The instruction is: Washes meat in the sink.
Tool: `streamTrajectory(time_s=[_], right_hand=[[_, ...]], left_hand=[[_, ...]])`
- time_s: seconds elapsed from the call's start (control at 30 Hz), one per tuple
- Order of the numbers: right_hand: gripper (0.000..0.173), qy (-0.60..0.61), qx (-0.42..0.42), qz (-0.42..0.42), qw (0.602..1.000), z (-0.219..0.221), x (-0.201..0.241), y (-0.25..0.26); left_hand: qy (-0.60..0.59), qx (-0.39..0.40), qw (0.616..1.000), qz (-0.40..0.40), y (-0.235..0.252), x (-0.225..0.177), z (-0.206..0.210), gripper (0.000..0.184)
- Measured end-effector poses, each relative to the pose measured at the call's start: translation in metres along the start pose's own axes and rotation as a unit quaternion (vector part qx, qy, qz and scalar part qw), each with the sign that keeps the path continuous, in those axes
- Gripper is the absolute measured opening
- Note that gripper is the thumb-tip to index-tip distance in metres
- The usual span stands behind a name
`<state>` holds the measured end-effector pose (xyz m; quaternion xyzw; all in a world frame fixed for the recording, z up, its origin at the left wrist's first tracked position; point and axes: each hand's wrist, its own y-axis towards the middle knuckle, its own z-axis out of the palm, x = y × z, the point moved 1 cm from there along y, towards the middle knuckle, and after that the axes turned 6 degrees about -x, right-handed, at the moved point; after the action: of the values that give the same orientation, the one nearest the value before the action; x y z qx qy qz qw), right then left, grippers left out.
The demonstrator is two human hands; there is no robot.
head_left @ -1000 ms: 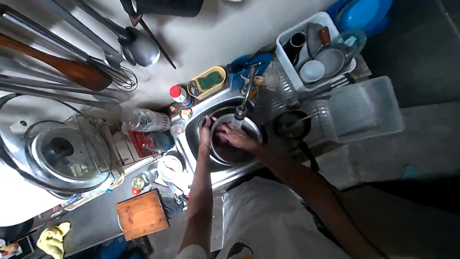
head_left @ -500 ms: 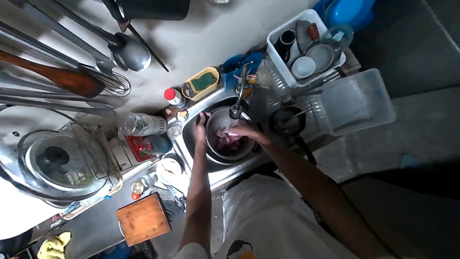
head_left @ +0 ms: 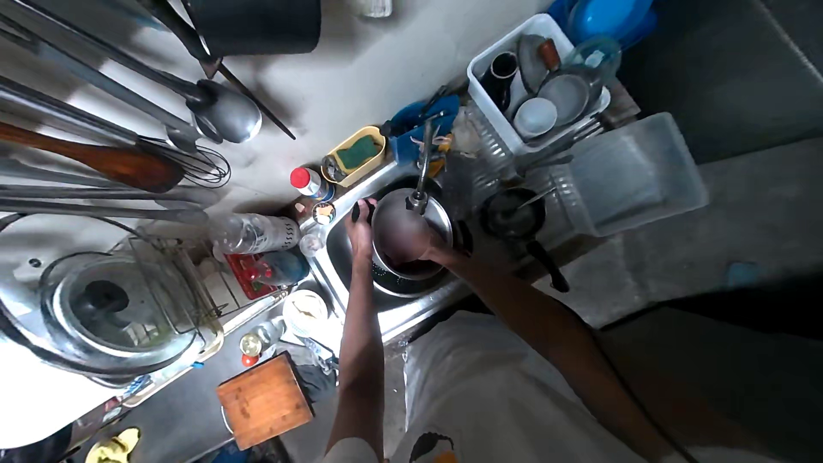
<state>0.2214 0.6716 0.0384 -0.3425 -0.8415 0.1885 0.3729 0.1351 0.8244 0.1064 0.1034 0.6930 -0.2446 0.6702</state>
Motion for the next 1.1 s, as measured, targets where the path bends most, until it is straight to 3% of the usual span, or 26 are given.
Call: streamTrajectory(time_s=[0.07, 0.13, 0.2, 0.3, 0.4, 0.47, 0.53, 0.6, 0.77, 0.9, 1.03, 1.1], right_hand=[[0.049, 0.083, 0.031, 0.056, 0.994, -0.008, 0.006, -0.007], [0.043, 0.203, 0.070, 0.055, 0.975, -0.011, 0.002, -0.012], [0.051, 0.278, 0.053, 0.049, 0.958, -0.008, -0.012, -0.012], [0.051, 0.243, -0.022, 0.072, 0.967, -0.036, 0.001, -0.012], [0.036, 0.174, -0.118, -0.051, 0.976, -0.030, -0.002, -0.026], [0.052, 0.052, -0.137, -0.159, 0.976, -0.017, -0.003, -0.018], [0.083, -0.040, -0.138, -0.243, 0.959, -0.013, 0.001, -0.018], [0.101, -0.082, -0.124, -0.282, 0.948, -0.010, 0.003, -0.020], [0.064, -0.113, -0.093, -0.182, 0.972, 0.007, 0.006, -0.014], [0.048, -0.089, -0.074, -0.095, 0.989, 0.012, 0.011, -0.012], [0.034, 0.025, -0.038, -0.038, 0.998, 0.007, 0.016, -0.011], [0.036, 0.135, 0.006, 0.016, 0.991, 0.005, 0.010, -0.005]], left_hand=[[-0.012, -0.012, 1.000, 0.002, 0.000, 0.002, 0.001, 0.043], [-0.004, -0.020, 1.000, 0.000, 0.000, -0.001, -0.002, 0.042], [0.002, -0.022, 1.000, -0.002, 0.000, -0.001, -0.008, 0.043], [-0.008, -0.024, 1.000, -0.006, -0.003, -0.001, -0.016, 0.044], [-0.011, -0.028, 0.999, -0.014, -0.015, -0.007, -0.020, 0.045], [0.015, -0.034, 0.999, -0.018, -0.026, -0.013, -0.022, 0.047], [-0.024, -0.042, 0.999, 0.001, -0.017, -0.010, -0.019, 0.042], [-0.034, -0.038, 0.999, 0.013, -0.011, -0.012, -0.012, 0.040], [0.071, 0.013, 0.997, 0.020, -0.035, -0.026, -0.004, 0.047], [0.016, 0.010, 0.999, 0.051, -0.017, -0.020, 0.003, 0.038], [0.024, 0.010, 0.999, 0.048, -0.009, -0.014, 0.002, 0.038], [0.031, 0.011, 0.998, 0.046, -0.008, -0.013, -0.002, 0.038]])
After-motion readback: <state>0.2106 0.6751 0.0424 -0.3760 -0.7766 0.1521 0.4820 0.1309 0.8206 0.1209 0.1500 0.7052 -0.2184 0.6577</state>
